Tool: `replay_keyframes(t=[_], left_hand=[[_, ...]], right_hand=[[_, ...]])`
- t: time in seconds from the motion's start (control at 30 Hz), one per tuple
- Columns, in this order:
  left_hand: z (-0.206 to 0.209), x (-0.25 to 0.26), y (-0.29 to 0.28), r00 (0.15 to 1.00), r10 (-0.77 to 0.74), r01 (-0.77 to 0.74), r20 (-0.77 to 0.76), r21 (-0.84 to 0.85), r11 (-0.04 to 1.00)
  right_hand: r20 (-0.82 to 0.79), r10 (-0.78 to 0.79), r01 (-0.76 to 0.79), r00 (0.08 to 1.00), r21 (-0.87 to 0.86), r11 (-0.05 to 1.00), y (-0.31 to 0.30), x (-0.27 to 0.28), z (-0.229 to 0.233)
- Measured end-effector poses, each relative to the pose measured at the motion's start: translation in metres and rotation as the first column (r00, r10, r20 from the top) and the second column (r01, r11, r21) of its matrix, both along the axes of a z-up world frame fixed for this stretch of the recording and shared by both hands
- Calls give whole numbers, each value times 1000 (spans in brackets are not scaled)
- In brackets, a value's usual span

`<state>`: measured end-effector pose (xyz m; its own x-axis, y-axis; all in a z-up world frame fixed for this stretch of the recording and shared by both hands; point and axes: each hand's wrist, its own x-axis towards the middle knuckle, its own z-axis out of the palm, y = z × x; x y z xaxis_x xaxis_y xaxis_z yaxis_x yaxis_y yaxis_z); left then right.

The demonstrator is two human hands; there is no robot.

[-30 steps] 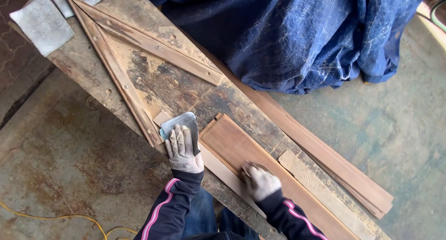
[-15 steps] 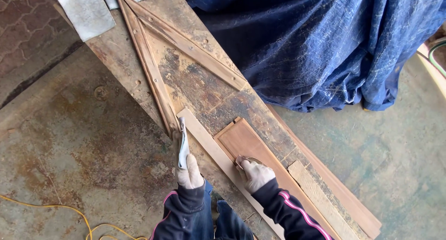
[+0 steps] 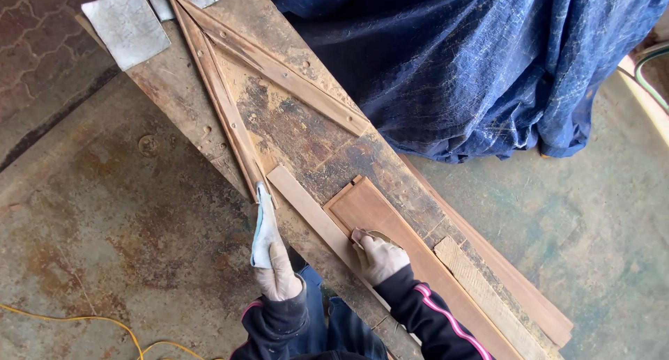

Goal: Sand wood planks using sandpaper and an electric orbital sander on a workbench.

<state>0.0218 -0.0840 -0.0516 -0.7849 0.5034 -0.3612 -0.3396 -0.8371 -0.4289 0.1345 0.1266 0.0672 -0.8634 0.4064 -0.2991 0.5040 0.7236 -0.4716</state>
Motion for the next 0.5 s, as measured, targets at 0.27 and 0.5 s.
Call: replay_keyframes(t=[0.27,0.5], left_hand=[[15,10,8,924,-308,75,-225,-684,725],[21,-19,2,995,-93,80,22,343,936]], right_hand=[[22,-49,50,999,-42,998,-5,-108,0],[-199,-148,168,969,86,982,4,59,18]])
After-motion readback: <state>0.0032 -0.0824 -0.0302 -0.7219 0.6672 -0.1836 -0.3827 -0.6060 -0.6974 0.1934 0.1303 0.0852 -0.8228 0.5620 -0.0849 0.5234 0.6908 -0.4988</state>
